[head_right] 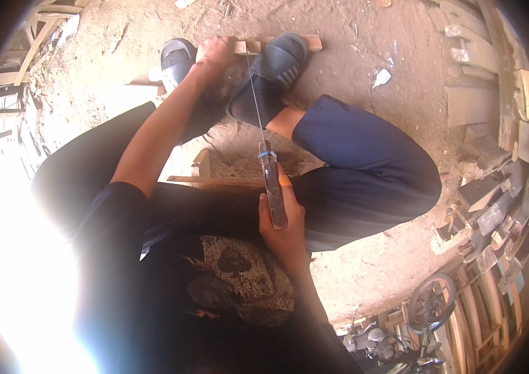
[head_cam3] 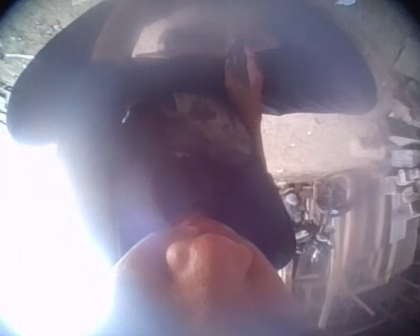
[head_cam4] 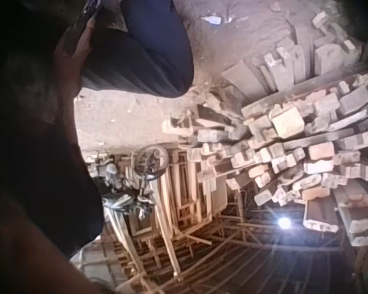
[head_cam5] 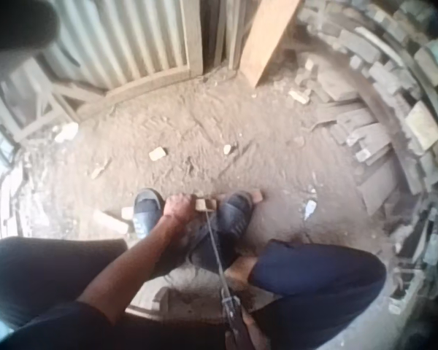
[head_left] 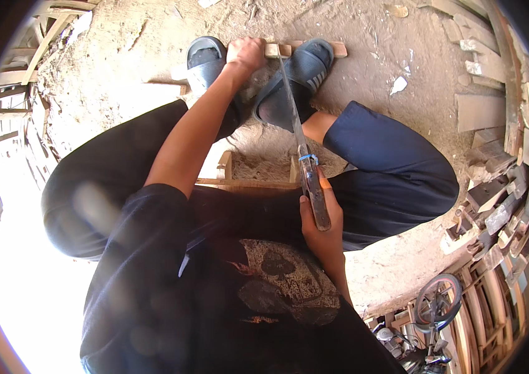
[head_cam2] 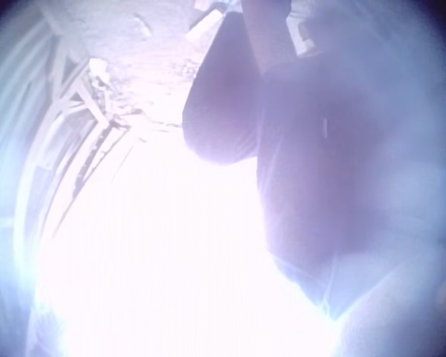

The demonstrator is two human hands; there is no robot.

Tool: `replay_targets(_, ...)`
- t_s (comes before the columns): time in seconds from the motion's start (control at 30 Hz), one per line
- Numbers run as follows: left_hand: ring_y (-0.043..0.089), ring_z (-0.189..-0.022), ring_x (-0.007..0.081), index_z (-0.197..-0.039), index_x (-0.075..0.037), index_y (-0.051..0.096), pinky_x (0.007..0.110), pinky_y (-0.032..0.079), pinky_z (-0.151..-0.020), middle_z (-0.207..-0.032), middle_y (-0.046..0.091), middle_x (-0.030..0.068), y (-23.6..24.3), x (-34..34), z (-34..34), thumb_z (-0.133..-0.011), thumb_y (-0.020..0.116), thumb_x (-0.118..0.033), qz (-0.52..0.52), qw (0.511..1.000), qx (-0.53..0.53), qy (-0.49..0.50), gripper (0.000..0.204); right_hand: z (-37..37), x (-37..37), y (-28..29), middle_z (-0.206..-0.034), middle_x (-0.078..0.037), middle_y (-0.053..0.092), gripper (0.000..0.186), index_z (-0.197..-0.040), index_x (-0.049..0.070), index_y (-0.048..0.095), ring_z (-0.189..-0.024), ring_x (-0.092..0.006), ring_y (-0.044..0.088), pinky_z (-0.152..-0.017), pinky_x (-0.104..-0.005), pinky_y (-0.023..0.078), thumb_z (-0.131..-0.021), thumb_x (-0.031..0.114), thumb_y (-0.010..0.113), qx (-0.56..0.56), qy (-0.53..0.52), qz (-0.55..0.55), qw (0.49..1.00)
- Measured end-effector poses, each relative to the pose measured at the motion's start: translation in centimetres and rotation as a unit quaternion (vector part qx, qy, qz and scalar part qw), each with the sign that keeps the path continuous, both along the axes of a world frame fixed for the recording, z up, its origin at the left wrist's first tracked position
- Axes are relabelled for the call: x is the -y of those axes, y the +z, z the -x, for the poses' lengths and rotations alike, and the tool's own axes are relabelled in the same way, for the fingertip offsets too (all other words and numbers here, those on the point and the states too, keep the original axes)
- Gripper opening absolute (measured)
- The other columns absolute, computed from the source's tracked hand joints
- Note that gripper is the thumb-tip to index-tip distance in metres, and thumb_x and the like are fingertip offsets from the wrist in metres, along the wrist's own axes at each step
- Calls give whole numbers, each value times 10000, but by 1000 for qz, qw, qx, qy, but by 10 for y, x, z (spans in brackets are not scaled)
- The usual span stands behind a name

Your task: The person sits on the ground and uses a hand saw to cut a small piece of wood held between their feet. The sawing motion is repetitive and continuous throughout the clip.

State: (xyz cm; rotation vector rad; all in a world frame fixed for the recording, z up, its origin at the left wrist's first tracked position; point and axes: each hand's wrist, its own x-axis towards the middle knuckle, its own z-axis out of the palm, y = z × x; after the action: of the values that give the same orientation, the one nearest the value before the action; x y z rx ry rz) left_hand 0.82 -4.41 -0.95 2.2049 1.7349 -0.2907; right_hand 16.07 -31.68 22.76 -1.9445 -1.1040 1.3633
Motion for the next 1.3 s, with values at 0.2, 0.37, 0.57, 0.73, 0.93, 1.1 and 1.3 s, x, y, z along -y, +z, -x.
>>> replay_targets(0.2,656,-973,292,-1003,-145,683,393,522,-820,-1019,675,146,15,-3,-4,-777,660,-330,17,999,-11,-33,293,8,-72,-48,-1148,-214,613,467,-1320,-44,440,-1109,-249,595,-933,-307,430,-867,6,543,-19,16,-32,999)
replay_targets(0.37,673,-915,291,-1000,-145,679,417,529,-808,-969,687,143,10,-1,-5,-783,659,-322,-24,1000,-8,-7,281,8,-15,-33,-1135,-201,611,474,-1328,-44,431,-1041,-232,616,-889,-289,446,-871,9,546,-8,1,-104,995)
replay_targets(0.57,672,-930,304,-999,-94,666,416,538,-802,-975,686,152,12,-4,-11,-809,636,-372,14,997,-39,-64,338,7,-67,-77,-1037,-160,631,452,-1307,-27,462,-935,-170,610,-830,-279,460,-871,30,572,19,-2,-156,988)
replay_targets(0.73,647,-991,328,-1028,-79,654,435,521,-844,-1044,665,176,2,-8,-6,-807,586,-266,31,999,-37,-20,297,3,-40,-57,-1003,-239,630,484,-1307,8,467,-981,-328,639,-818,-355,481,-834,17,570,-28,-23,-135,990)
replay_targets(0.93,670,-933,309,-948,-132,691,411,536,-792,-968,692,135,-10,-5,-2,-807,616,-262,5,1000,10,23,206,3,-59,-61,-885,-56,608,354,-1220,-23,531,-793,-94,556,-724,-261,457,-878,49,590,-5,-3,-144,990)
replay_targets(1.1,662,-946,286,-978,-136,662,407,523,-775,-987,679,110,-6,7,1,-815,648,-330,-44,998,-12,-38,254,8,-67,-55,-1039,-214,629,447,-1290,-2,480,-971,-284,643,-836,-346,475,-853,30,569,-16,11,-74,997)
replay_targets(1.3,643,-976,275,-1024,-120,637,418,500,-808,-1010,667,85,5,8,-1,-801,666,-417,-12,999,9,-34,373,4,-24,-12,-1065,-198,631,470,-1328,-8,446,-954,-244,649,-837,-314,472,-867,17,541,2,26,-70,997)
